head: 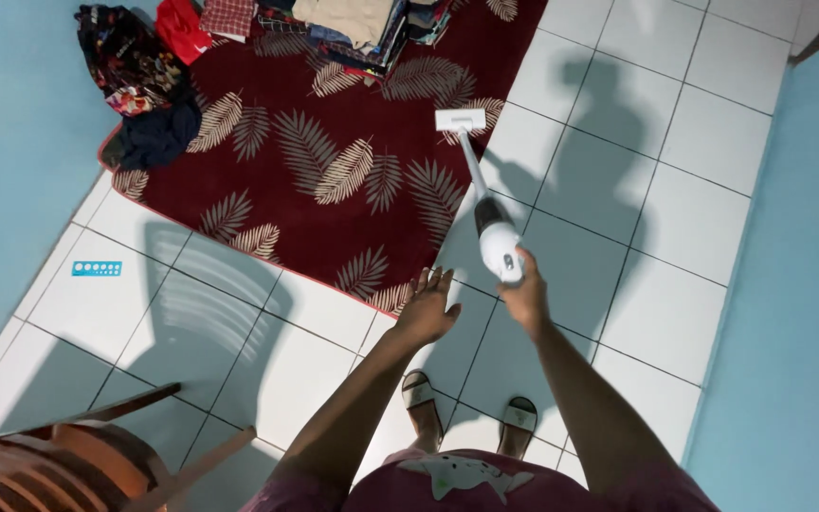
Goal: Vacuuming a tiled floor and a floral rug using a handheld vacuum cleaner
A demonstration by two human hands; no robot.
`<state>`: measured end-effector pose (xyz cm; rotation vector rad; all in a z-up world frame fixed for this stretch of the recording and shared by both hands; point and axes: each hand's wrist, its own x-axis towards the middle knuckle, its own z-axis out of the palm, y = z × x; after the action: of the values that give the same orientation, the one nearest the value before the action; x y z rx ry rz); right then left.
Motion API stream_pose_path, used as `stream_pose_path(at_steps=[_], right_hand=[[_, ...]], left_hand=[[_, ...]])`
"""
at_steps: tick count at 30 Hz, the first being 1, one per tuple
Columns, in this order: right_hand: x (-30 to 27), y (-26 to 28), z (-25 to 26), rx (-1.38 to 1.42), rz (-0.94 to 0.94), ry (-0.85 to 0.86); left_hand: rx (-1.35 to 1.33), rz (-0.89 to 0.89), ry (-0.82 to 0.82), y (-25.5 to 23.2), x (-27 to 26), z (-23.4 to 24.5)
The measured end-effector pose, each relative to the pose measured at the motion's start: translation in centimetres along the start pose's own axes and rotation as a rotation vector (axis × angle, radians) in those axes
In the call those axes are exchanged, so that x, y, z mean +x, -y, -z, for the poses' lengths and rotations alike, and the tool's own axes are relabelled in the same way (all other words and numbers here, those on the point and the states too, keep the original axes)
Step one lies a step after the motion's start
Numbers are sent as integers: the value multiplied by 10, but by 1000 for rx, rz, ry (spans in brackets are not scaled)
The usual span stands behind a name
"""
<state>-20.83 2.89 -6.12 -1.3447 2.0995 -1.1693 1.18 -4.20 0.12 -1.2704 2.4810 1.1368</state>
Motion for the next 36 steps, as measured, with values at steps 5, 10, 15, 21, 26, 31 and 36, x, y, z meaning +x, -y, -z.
stream_pose_path(at_steps=[5, 10, 15, 21, 26, 31, 36], right_hand=[[88, 14, -8, 202, -503, 81], [108, 18, -18, 233, -422, 80], [66, 34, -25, 377, -643, 103], [-28, 11, -45, 498, -464, 81], [11, 31, -46, 285, -585, 18], [98, 14, -69, 383, -525, -25], [212, -14, -97, 315, -543, -62]], left_hand=[[49, 31, 29, 12, 2, 7], [73, 26, 10, 23, 1, 15], [61, -10, -18, 19, 19, 22], [20, -42, -4, 12, 35, 30], [20, 3, -13, 16, 58, 43], [-6, 29, 5, 20, 96, 60], [27, 47, -26, 32, 163, 67]])
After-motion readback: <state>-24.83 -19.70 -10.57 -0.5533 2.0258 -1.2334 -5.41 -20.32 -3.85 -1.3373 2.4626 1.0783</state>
